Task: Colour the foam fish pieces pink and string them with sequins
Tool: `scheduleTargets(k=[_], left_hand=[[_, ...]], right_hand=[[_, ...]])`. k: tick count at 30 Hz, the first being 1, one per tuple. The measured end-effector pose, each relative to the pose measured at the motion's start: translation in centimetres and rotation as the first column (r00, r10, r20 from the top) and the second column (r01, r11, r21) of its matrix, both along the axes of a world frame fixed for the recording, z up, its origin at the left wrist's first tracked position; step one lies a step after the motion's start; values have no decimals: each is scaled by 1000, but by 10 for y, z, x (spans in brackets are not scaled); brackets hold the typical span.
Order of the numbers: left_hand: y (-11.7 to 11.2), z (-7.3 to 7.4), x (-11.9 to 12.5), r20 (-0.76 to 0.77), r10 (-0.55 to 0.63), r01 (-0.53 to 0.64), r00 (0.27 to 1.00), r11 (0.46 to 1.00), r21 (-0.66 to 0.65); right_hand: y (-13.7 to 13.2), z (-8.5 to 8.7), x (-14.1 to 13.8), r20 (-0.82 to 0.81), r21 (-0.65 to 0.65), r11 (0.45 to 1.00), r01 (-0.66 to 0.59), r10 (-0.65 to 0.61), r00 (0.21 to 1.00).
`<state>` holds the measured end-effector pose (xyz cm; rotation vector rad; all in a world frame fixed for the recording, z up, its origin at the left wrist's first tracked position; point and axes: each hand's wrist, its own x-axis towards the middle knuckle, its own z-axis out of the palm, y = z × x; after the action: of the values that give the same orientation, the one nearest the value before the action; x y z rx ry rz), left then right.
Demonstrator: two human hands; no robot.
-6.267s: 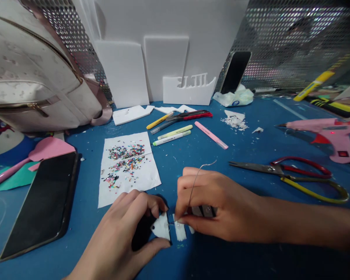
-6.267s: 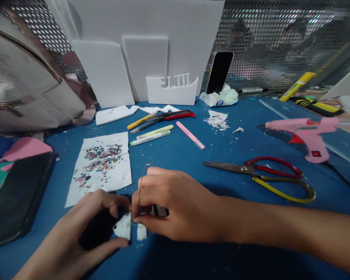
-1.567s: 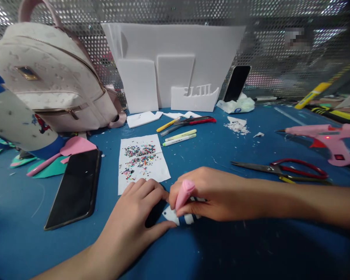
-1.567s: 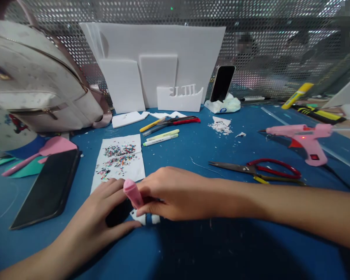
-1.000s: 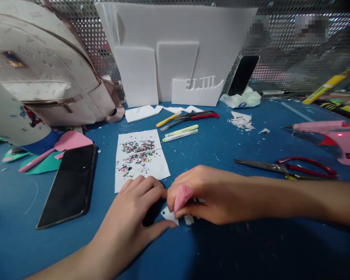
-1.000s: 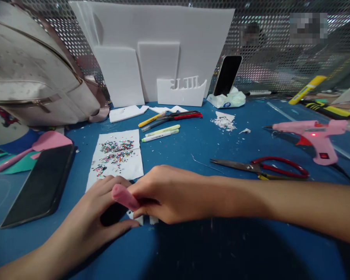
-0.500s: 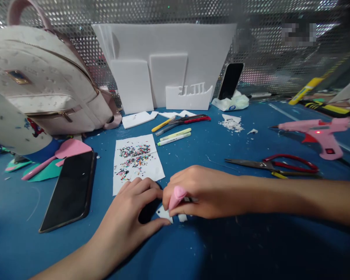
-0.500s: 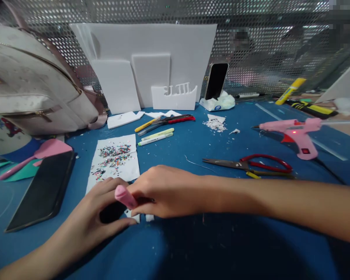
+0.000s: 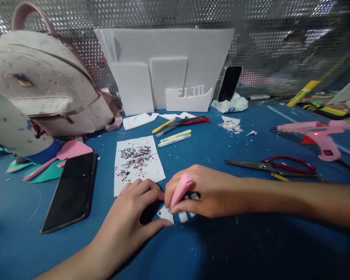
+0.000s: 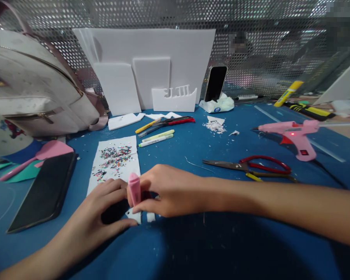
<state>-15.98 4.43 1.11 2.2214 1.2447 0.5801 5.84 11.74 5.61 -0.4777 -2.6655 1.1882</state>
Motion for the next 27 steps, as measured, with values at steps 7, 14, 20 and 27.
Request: scheduleTargets(k=[7, 14, 20, 27], left_hand=[[1, 0, 0, 26, 19, -20, 999, 1000, 20], [-1, -1, -1, 6, 6, -6, 1000, 1000, 24], [-4, 1, -4, -100, -46, 60, 994, 987, 146], [-7, 2, 1, -137, -116, 165, 984, 886, 433]], right_hand=[[-1, -15, -7, -76, 44, 995, -91, 94, 993], [-5, 11, 13, -218, -95, 986, 137, -155, 964], [-11, 14, 67, -294, 48, 922, 385, -355, 887], [-39, -24, 103, -206, 152, 954, 259, -226, 952]])
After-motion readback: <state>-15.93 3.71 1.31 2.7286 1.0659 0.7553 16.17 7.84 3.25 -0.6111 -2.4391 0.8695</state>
